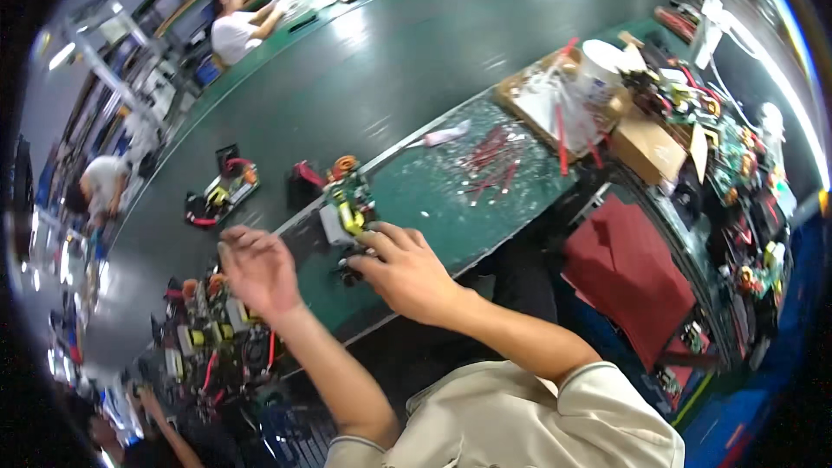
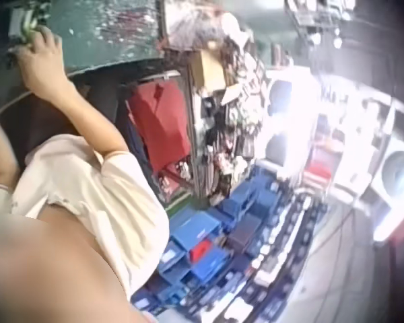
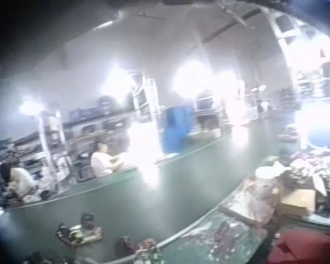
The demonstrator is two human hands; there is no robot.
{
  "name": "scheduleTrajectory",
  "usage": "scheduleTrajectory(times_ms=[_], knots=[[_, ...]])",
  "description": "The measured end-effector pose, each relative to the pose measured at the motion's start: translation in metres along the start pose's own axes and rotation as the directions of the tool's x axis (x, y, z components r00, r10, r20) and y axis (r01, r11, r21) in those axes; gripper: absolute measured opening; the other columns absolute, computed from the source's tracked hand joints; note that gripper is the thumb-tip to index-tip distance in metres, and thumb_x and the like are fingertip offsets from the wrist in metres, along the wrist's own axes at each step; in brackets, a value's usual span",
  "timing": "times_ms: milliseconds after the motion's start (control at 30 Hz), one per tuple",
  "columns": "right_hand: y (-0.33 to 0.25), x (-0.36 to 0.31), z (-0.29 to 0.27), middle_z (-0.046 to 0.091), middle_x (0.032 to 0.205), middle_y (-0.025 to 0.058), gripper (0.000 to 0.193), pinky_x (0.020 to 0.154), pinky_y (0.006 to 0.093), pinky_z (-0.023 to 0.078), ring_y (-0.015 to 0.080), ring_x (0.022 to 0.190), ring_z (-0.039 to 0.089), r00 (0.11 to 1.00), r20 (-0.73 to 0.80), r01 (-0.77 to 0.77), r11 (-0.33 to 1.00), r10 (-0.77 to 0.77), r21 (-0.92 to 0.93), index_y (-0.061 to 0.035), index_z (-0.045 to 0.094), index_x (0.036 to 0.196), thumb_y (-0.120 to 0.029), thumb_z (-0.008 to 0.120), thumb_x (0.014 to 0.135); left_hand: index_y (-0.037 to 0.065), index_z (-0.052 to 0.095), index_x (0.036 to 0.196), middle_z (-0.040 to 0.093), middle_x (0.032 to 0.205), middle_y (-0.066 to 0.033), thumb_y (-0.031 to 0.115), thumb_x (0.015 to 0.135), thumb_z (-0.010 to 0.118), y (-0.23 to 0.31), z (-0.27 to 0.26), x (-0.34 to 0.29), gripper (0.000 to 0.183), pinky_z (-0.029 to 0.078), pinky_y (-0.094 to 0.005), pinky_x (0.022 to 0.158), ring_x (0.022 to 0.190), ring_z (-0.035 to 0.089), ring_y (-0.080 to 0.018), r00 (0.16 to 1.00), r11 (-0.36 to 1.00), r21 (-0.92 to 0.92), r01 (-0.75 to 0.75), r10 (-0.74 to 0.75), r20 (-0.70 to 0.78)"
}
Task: Assembling electronic circuit boards and components on an industrial assembly line.
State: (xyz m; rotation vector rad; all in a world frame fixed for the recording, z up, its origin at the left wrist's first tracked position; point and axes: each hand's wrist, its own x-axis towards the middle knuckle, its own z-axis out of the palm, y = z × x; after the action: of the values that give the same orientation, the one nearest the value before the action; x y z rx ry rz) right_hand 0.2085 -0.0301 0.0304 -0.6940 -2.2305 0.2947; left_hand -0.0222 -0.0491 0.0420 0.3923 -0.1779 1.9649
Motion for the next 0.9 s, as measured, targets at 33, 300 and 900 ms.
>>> scheduleTrajectory(times_ms=[33, 300, 900], knots=[[-0.010, -0.002, 0.008, 0.063, 0.120, 0.0147, 0.037, 0.093, 0.0447, 0.047, 0.0343, 0.112, 0.060, 0.985, 0.014, -0.161, 0.900, 0.169, 0.406, -0.0067, 0.064, 0.123, -0.014, 0.071, 0.087, 0.002, 0.060, 0.114, 0.064, 0.109, -0.0081, 0.020, 0.101, 0.056, -0.010, 0.014, -0.006, 0.023, 0.047, -0.0312, 0.077, 0.088, 0.059, -0.0166, 0.999, 0.994, -0.114, -0.003, -0.001, -0.035], [-0.017, -0.012, 0.014, 0.069, 0.114, 0.0135, 0.050, 0.085, 0.0309, 0.053, 0.0164, 0.101, 0.065, 0.824, 0.526, -0.552, 0.088, 0.213, 0.829, 0.0006, 0.040, 0.144, -0.017, 0.058, 0.101, 0.002, 0.063, 0.114, 0.066, 0.106, -0.0067, 0.013, 0.096, 0.066, -0.066, 0.028, -0.016, 0.021, 0.051, -0.0282, 0.082, 0.095, 0.061, -0.0114, 0.911, 0.286, 0.949, -0.131, 0.411, 0.002], [0.018, 0.010, 0.011, 0.069, 0.115, 0.0136, 0.044, 0.093, 0.0338, 0.052, 0.0206, 0.105, 0.066, 0.766, 0.603, -0.636, 0.132, 0.222, 0.760, 0.0012, 0.049, 0.138, -0.007, 0.063, 0.096, 0.000, 0.049, 0.134, 0.053, 0.135, -0.0169, 0.020, 0.088, 0.076, -0.005, -0.030, -0.007, 0.057, 0.047, -0.0414, 0.102, 0.121, 0.056, -0.0273, 0.992, -0.570, 0.821, -0.030, 0.087, 0.096]])
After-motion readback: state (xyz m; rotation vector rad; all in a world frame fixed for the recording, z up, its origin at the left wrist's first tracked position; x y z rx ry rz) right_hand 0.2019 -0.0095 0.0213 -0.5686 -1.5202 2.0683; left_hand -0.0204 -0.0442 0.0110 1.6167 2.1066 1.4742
